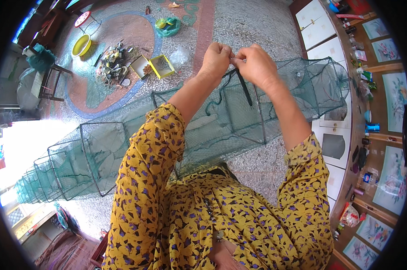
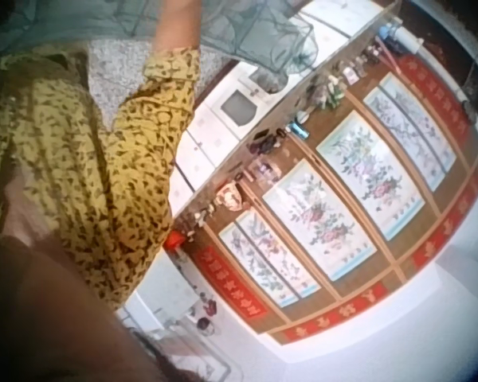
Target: The person repairs a long green mesh fishing trap by hand, using a small dark tool to thread and tie segments of the net together at various points along its length.
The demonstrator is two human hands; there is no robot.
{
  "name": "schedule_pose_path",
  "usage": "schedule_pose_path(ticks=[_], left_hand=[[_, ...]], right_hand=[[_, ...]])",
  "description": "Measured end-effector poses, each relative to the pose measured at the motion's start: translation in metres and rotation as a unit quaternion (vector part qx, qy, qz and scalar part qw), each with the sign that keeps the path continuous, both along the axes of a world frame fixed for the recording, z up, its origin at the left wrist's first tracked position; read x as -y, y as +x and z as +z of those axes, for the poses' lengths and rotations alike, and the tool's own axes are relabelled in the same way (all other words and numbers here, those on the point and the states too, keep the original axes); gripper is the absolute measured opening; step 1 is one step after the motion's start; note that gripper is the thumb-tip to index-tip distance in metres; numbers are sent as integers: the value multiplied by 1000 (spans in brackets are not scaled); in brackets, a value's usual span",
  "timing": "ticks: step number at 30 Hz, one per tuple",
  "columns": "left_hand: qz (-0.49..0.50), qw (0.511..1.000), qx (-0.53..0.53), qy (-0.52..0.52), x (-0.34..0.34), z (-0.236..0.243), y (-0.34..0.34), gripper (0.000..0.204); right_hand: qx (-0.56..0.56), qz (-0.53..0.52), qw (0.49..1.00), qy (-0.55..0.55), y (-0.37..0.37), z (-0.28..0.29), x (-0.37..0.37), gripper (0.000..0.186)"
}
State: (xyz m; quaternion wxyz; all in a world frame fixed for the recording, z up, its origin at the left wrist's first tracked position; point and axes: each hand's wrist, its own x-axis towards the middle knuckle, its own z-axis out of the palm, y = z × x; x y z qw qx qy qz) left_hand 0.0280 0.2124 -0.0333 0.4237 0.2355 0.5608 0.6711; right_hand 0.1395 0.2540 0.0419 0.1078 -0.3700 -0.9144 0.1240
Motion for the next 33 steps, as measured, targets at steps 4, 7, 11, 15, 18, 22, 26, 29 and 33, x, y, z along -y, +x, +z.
schedule_pose_path(ticks=[4, 7, 11, 15, 18, 22, 26, 29, 33], left_hand=[[-42, 994, 96, -38, 8, 8, -4, 14], [-58, 963, 249, -85, 3, -4, -11, 12], [-97, 972, 197, -86, 3, 3, -8, 11], [-138, 990, 11, -1, 17, 21, -7, 12], [-151, 972, -174, 40, 20, 28, -4, 17], [-199, 909, -360, 64, 23, 38, -1, 13], [-200, 851, -469, 126, 26, 32, -8, 12], [-203, 838, -489, 129, 29, 34, -8, 10], [-211, 813, -518, 161, 29, 34, -9, 9]], right_hand=[[64, 27, 969, -236, -8, -1, -36, 24], [70, 25, 971, -225, -13, -2, -40, 26], [-116, 57, 992, 7, -43, -4, -29, 23], [-299, 125, 946, -11, -53, 57, -2, 18], [-424, 191, 885, -16, -40, 89, 8, 21], [-478, 147, 866, -23, -15, 93, 6, 20], [-525, 89, 839, -110, -4, 89, 3, 21], [-526, 69, 843, -83, 0, 93, -1, 22], [-502, 36, 857, -113, 10, 93, -11, 22]])
